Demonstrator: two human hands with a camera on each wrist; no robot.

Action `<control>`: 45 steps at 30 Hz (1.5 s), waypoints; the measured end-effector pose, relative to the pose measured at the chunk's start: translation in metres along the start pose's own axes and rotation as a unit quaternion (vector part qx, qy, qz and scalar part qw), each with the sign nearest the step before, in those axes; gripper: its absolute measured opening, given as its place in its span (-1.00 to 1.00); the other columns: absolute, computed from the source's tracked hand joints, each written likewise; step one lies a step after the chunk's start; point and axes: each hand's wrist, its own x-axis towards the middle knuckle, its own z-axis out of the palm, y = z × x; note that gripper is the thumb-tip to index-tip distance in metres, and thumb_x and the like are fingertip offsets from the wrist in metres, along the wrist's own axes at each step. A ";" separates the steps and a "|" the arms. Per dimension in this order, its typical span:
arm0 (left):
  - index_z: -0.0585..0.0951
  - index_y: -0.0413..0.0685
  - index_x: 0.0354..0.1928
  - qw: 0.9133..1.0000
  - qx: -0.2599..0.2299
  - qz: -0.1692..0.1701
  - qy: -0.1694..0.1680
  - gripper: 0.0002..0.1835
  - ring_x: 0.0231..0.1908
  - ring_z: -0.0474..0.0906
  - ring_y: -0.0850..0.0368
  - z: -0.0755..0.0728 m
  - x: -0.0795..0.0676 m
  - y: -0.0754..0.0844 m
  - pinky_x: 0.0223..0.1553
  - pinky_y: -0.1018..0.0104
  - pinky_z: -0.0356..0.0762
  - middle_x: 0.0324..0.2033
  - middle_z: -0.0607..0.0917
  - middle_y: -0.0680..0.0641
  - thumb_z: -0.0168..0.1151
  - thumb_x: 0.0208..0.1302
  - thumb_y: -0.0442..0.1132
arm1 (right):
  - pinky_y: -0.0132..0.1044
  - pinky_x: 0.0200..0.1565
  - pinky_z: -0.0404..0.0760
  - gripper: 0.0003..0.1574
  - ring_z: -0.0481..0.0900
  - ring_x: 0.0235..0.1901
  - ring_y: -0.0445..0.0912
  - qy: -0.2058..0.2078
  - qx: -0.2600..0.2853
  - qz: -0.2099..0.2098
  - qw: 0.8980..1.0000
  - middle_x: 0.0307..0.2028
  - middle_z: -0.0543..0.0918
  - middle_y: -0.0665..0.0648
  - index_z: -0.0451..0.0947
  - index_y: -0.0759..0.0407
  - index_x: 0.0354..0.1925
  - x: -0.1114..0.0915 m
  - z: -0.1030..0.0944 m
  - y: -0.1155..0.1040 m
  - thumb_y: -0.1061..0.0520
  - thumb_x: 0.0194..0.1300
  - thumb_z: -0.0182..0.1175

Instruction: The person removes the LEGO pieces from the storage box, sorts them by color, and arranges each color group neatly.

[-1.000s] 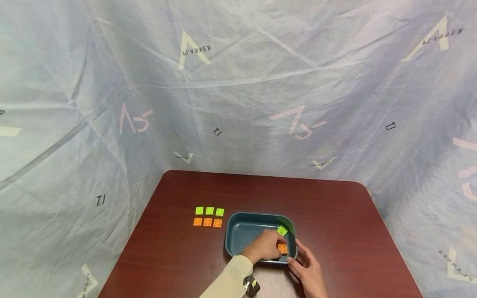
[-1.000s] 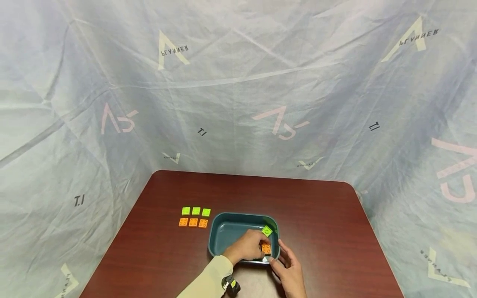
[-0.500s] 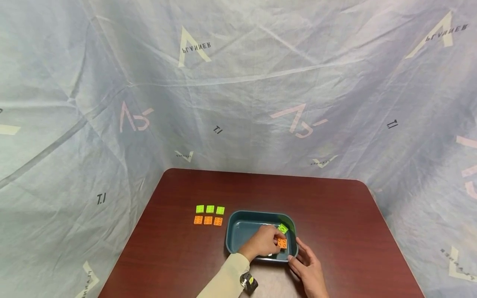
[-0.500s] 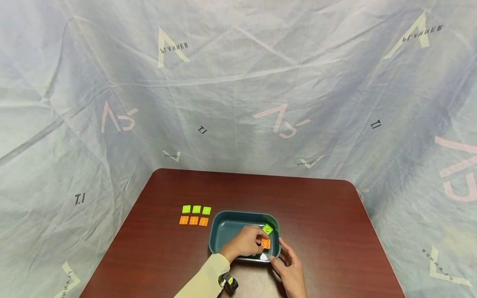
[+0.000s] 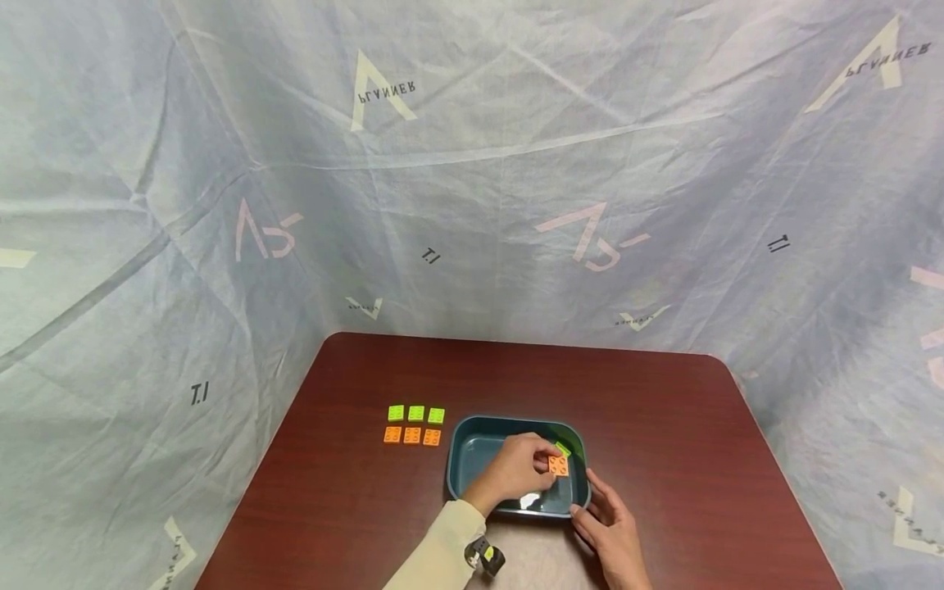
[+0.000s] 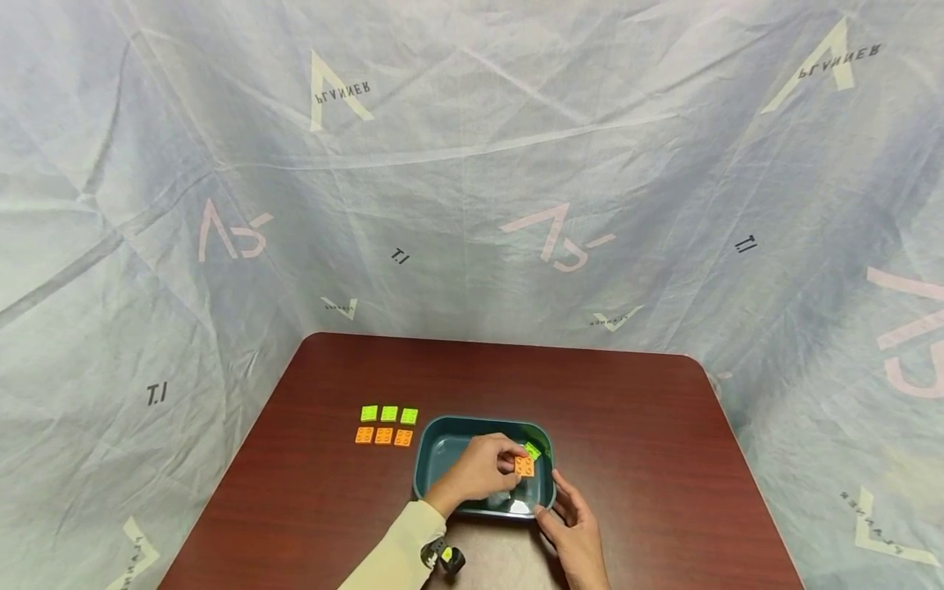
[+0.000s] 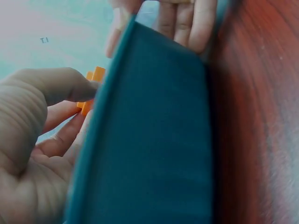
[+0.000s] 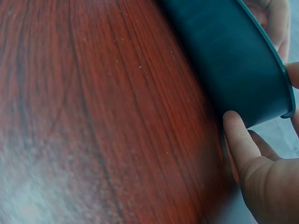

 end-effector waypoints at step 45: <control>0.72 -0.03 0.22 0.981 -0.076 -0.102 0.149 -0.58 0.02 0.76 0.00 -0.127 -0.072 -0.055 -0.02 0.30 0.77 0.02 0.71 -0.07 0.46 0.32 -0.34 | -0.23 0.05 0.75 -0.03 0.67 0.18 -0.08 -0.008 0.009 -0.005 1.000 0.46 0.40 0.47 0.27 0.05 0.61 -0.001 -0.005 -0.002 0.31 0.34 0.39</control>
